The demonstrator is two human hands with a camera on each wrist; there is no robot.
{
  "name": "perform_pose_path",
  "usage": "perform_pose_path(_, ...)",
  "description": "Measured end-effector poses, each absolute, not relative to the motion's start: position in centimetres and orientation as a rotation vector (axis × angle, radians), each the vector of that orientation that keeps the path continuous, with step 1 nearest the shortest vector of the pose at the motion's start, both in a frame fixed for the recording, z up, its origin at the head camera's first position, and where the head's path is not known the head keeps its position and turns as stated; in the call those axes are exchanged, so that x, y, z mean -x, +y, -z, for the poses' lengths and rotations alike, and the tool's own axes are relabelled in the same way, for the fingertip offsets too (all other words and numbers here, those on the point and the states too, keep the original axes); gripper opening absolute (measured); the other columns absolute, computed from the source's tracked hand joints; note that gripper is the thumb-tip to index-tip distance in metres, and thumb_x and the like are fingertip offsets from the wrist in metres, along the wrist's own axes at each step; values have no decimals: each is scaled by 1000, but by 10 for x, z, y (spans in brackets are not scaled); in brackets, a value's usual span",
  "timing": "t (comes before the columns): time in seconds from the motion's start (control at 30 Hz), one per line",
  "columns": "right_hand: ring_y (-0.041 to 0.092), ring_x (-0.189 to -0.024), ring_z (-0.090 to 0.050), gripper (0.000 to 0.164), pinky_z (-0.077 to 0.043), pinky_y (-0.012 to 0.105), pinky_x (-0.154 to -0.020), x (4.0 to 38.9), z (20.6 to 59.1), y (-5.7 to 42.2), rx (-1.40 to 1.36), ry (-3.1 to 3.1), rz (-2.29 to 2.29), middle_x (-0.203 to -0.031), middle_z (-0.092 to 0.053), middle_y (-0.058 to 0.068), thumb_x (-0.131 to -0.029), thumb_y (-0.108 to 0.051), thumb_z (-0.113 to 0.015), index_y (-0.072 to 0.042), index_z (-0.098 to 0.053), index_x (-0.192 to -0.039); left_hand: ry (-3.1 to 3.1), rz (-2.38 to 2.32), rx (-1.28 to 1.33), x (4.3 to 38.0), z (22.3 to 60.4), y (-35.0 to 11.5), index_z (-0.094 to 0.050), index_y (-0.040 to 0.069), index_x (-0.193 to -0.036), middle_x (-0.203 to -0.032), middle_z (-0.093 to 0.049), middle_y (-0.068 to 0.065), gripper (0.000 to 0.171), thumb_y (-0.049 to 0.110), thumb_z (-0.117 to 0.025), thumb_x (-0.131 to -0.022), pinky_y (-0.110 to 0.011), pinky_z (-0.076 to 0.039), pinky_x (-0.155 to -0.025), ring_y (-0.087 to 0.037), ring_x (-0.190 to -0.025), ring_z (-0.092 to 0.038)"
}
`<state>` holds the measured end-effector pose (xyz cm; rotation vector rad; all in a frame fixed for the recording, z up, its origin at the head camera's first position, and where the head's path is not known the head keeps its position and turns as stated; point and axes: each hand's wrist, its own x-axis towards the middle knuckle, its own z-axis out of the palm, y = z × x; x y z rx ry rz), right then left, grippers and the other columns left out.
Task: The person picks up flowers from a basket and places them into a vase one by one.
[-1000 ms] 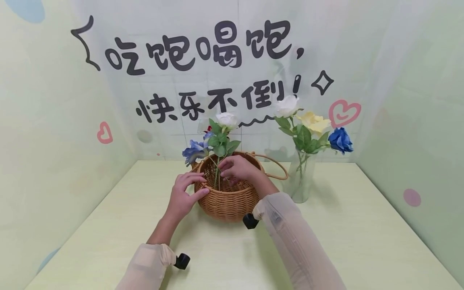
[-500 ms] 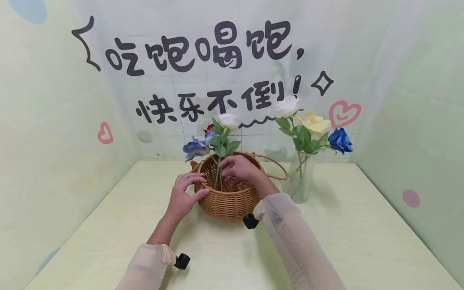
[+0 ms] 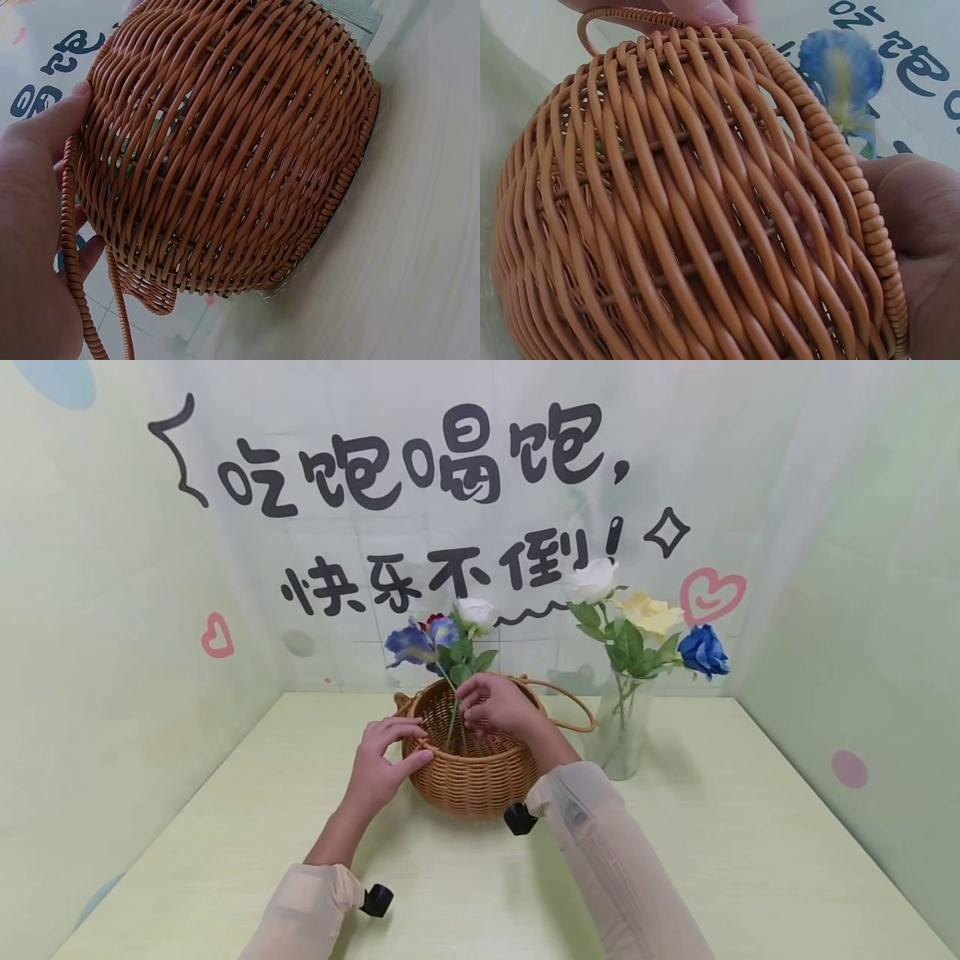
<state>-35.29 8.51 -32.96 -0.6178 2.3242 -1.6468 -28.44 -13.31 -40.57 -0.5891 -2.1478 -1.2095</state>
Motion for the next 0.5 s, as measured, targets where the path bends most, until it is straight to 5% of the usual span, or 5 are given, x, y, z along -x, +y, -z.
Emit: perform_pose_path(0.5,28,-82,-66,31,-55,46,-72,351,330,87,602,2307,1873,-104,-64,26,-91,6,-62,12,-56,-121,-2148,1213,589,283,405,-133,-72,16,-98,-118,-65,1,25,25,-83,-78,-45,-38,-89,-21,-108,-47)
